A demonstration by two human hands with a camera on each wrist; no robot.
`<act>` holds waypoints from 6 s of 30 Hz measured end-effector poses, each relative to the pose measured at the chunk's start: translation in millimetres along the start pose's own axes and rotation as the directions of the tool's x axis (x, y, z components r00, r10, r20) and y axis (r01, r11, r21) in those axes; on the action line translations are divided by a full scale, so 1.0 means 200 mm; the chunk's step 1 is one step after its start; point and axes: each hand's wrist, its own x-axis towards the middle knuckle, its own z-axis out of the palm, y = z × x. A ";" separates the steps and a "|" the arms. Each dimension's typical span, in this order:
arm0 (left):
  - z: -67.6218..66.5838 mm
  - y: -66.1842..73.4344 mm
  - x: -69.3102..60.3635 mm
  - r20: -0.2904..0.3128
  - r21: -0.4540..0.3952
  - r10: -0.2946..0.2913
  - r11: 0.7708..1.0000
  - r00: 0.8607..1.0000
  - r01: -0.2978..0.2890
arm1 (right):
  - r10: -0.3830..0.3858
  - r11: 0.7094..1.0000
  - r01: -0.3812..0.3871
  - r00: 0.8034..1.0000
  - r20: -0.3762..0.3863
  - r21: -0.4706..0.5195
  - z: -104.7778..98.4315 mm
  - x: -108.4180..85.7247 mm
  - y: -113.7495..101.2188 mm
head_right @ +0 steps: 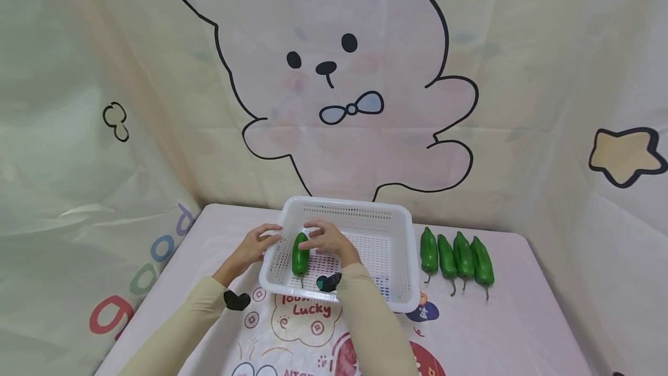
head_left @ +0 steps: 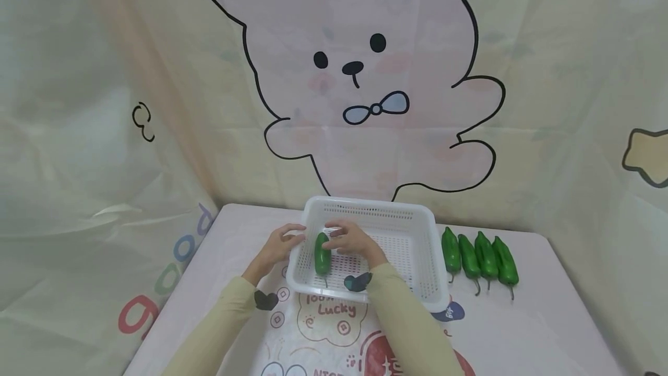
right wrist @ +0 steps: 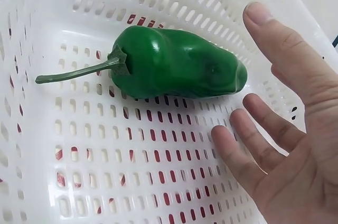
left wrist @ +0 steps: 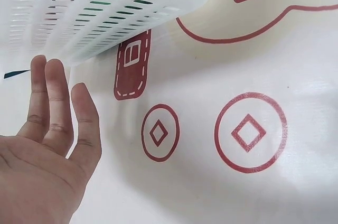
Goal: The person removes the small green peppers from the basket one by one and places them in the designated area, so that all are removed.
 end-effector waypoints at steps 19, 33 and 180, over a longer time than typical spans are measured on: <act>-0.01 0.01 -0.01 0.019 -0.021 0.017 1.000 1.000 -0.017 | 0.024 0.999 -0.024 1.000 0.002 0.037 0.08 0.05 0.01; 0.01 0.00 -0.01 0.013 -0.035 0.007 0.999 1.000 -0.006 | 0.040 0.997 -0.040 0.999 0.008 0.073 0.10 0.02 -0.02; 0.03 0.18 -0.13 0.003 0.032 0.030 0.999 1.000 -0.030 | -0.011 0.992 0.073 0.863 -0.505 0.103 -1.44 -1.61 0.54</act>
